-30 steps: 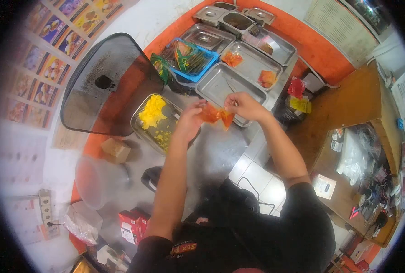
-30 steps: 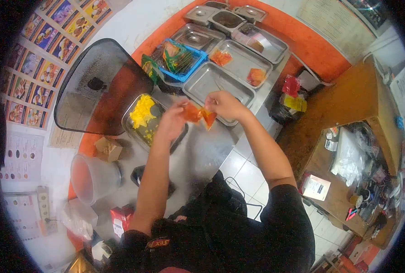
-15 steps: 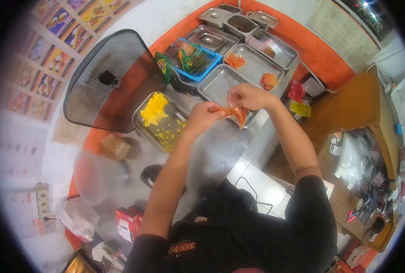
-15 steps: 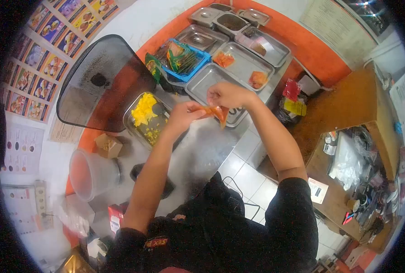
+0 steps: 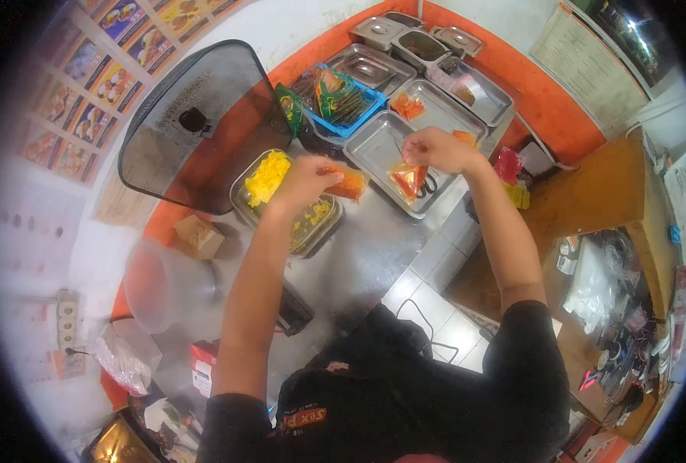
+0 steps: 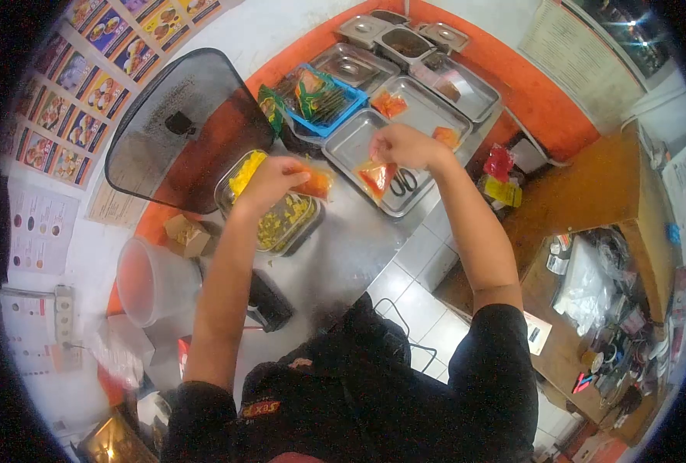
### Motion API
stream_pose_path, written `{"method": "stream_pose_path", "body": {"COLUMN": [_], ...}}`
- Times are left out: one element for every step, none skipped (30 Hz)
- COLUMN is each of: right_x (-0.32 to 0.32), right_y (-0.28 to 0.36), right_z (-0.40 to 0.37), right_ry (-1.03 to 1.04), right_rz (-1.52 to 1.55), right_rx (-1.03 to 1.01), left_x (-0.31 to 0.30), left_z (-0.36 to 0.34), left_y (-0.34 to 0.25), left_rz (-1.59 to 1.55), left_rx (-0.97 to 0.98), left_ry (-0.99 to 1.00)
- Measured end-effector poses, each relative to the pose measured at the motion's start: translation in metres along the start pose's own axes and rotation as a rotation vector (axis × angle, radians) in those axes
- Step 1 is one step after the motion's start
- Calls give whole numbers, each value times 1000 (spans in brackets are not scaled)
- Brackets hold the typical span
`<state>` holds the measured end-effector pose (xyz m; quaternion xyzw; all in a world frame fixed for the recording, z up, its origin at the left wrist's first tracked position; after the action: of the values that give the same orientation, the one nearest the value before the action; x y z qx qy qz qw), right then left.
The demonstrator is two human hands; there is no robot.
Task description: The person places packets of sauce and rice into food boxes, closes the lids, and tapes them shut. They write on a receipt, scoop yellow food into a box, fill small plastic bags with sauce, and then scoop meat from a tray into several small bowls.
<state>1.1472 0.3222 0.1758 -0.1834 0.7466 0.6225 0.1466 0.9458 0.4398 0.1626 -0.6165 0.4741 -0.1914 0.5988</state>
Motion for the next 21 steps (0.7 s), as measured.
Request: {"method": "stream_pose_path", "body": {"right_x": [-8,-14,-14,-22,-30,-32,-32,-32,-32,-31,-31,-20,-9,-3,9,20,26,32,31,32,35], "right_y": [-8,-16,-23,-36,-47,-60,-74,-90,-110,-147,-175,-171,-168,-177,-180,-165,-162,-158,-187,-209,-215], "right_z": [-1,-1,0,1,2,3,6,8,8,14,22,25,18,10,8,-1,-4,-9,-10,-11,-16], "right_ry": [-67,-130,-113,-229,-338,-419,-492,-592,-692,-724,-758,-716,-680,-656,-621,-602,-606,-645,-652,-632,-655], "right_rz": [77,156,154,137,119,126,133,58,-17,-12,-9,27,60,91,122,142,116,123,165,269,340], "right_rx": [0,-1,-10,31,69,113,155,224,292,307,319,253,192,223,246,284,341,400,430,394,379], "left_x": [-4,-12,-20,-26,-30,-37,-45,-48,-53,-63,-71,-76,-86,-91,-99,-109,-117,-125,-129,-131,-130], "left_z": [-4,-10,-16,-21,-28,-38,-52,-69,-87,-106,-123,-138,-159,-183,-213,-249,-284,-324,-367,-405,-438], "left_y": [3,8,14,21,31,40,42,42,47,59,69,79,95,103,110,117,136,149,161,168,160], "left_rz": [-1,-21,-44,-48,-200,-354,-364,-467,-572,-583,-626,-669,-650,-666,-674,-673,-716,-718,-710,-700,-759], "left_rx": [-1,-23,-48,-56,-76,-94,-108,-162,-213,-230,-211,-188,-214,-220,-221,-225,-224,-245,-289,-329,-337], "left_ry": [-10,-65,-125,-149,-176,-212,-259,-280,-301,-354,-364,-368,-406,-443,-511,-602,-708,-797,-940,-1065,-1094]}}
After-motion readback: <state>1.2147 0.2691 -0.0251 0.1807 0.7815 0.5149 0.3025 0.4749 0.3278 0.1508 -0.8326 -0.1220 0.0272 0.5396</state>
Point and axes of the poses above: each hand's wrist, its own z-axis towards the middle knuckle, its own x-axis out of the palm, y = z × x, the point moved 8 cm from there along z, towards the middle knuckle, and after that the axes turned 2 degrees about -y, right-handed, at the moved point
